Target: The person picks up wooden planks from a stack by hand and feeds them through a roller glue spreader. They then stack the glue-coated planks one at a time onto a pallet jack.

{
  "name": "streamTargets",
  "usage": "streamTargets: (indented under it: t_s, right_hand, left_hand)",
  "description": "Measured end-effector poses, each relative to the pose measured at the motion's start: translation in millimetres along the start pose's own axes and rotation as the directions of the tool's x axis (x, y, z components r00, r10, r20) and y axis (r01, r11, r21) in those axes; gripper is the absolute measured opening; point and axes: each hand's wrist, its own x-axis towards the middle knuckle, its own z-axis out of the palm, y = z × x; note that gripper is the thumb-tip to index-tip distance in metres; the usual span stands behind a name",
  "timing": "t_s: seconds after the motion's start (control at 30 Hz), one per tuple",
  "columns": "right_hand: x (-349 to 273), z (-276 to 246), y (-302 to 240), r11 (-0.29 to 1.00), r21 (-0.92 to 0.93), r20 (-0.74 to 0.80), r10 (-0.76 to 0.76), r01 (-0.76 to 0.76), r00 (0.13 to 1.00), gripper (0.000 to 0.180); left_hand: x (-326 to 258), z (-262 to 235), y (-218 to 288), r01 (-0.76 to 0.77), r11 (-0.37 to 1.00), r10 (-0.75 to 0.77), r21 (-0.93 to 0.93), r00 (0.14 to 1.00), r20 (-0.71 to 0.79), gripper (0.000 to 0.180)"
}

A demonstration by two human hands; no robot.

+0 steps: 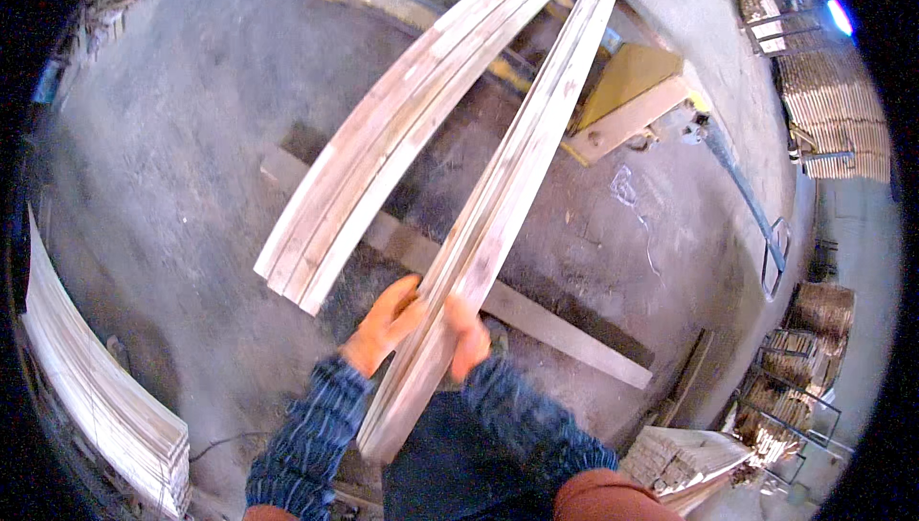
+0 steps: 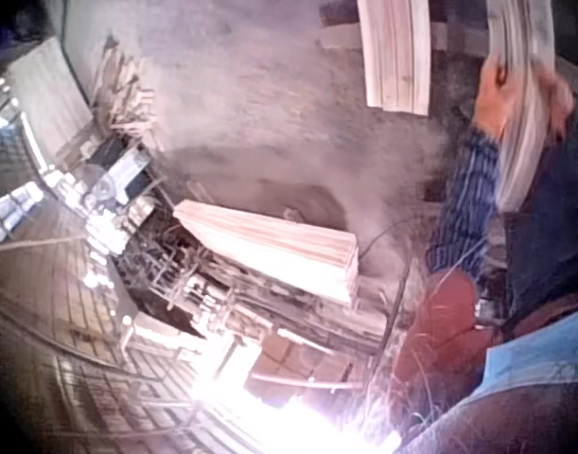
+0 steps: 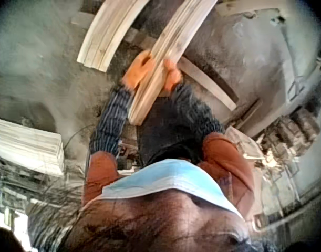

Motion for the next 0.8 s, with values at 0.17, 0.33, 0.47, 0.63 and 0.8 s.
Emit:
streamTargets:
  t_s: [0.17, 0.33, 0.47, 0.63, 0.8]
  right_hand:
    - [-98.6, -139.1, 123.6, 0.309, -0.858, 0.426, -0.015, 0.409, 0.905, 0.064]
    - [-161.9, -67.8, 53.8, 0.876, -0.243, 0.134, 0.456, -0.416, 0.880, 0.075]
    - [-137.6, -50.0, -69.3, 0.873, 0.170, 0.318, 0.390, -0.456, 0.864, 0.083]
    - [-31.3, -51.6, -193.8, 0.991, -0.119, -0.013, 0.059, -0.060, 0.998, 0.107]
    - [-3.7, -94.2, -235.4, 0.999, -0.003, 0.406, -0.046, 0.052, 0.913, 0.109]
  left_hand:
    - [91.9, 67.2, 47.8, 0.055, 0.964, -0.030, 0.260, 0.995, -0.097, 0.133]
    - [17.7, 96.4, 38.2, 0.291, 0.852, -0.228, 0.435, 0.955, -0.192, 0.134]
    - [-119.7, 114.6, 41.5, 0.327, 0.814, -0.214, 0.480, 0.937, -0.276, 0.125]
    - [-342.7, 197.1, 70.0, 0.335, 0.753, -0.138, 0.567, 0.922, -0.361, 0.100]
    - [-511.2, 280.8, 6.4, 0.465, 0.401, 0.150, 0.789, 0.817, -0.557, 0.107]
